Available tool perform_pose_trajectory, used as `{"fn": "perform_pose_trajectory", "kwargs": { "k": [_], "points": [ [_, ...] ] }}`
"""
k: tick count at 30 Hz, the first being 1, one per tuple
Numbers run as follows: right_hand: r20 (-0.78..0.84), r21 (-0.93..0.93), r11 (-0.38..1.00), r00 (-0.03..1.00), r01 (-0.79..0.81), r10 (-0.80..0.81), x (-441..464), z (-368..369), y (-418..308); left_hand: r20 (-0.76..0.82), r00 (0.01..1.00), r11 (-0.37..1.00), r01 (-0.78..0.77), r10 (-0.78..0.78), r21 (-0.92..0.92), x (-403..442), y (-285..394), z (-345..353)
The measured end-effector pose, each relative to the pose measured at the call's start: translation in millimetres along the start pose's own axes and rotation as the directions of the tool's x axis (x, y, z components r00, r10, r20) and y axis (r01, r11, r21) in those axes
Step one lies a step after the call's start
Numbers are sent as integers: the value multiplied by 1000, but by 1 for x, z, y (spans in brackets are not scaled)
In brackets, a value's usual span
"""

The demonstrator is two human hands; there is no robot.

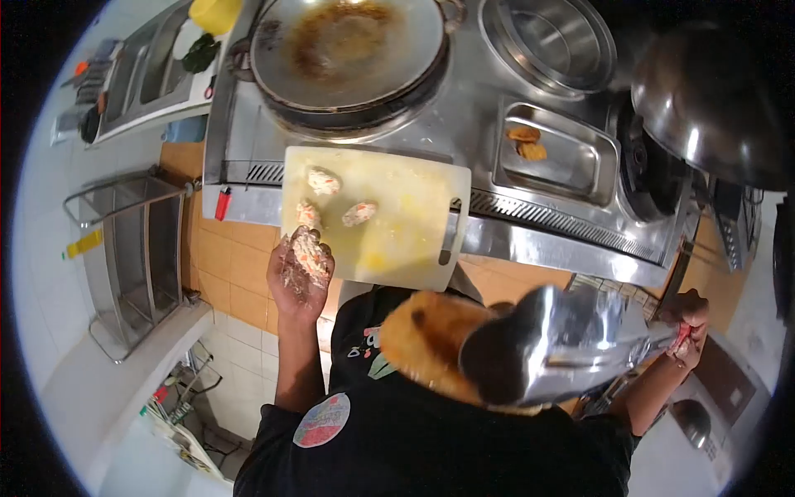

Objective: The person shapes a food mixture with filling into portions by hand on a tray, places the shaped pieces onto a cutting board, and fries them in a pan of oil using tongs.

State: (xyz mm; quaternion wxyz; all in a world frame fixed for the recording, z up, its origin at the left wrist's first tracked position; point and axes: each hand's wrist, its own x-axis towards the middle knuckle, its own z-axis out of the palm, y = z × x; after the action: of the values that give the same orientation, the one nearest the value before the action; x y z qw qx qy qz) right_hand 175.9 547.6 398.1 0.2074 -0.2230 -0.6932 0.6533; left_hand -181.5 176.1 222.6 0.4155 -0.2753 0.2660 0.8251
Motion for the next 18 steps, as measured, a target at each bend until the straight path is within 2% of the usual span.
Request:
{"fn": "perform_pose_trajectory", "kwargs": {
  "k": [2,4,7,12,14,16,18],
  "points": [
    [-3,37,998,999,49,-49,-9,-4,3,29,999,997,-31,29,74,5,-5,9],
    [25,33,998,998,56,-56,-17,-11,7,-15,1000,1000,-12,12,-11,8,-10,24],
    [-30,16,999,999,38,-38,-29,-11,7,8,1000,999,4,-4,51,13,-13,31],
    [5,2,1000,1000,0,0,-52,-42,19,31,999,999,25,-26,38,16,-18,34],
    [-26,-28,996,996,-83,83,-63,-60,25,30,999,998,15,-17,57,15,-19,34],
    [-81,-33,972,970,-232,229,-61,-61,26,-45,997,995,-51,55,91,11,-24,42],
    [-117,-43,935,931,-352,345,-51,-56,26,-11,999,997,-35,36,74,10,-23,37]
  ]
}}
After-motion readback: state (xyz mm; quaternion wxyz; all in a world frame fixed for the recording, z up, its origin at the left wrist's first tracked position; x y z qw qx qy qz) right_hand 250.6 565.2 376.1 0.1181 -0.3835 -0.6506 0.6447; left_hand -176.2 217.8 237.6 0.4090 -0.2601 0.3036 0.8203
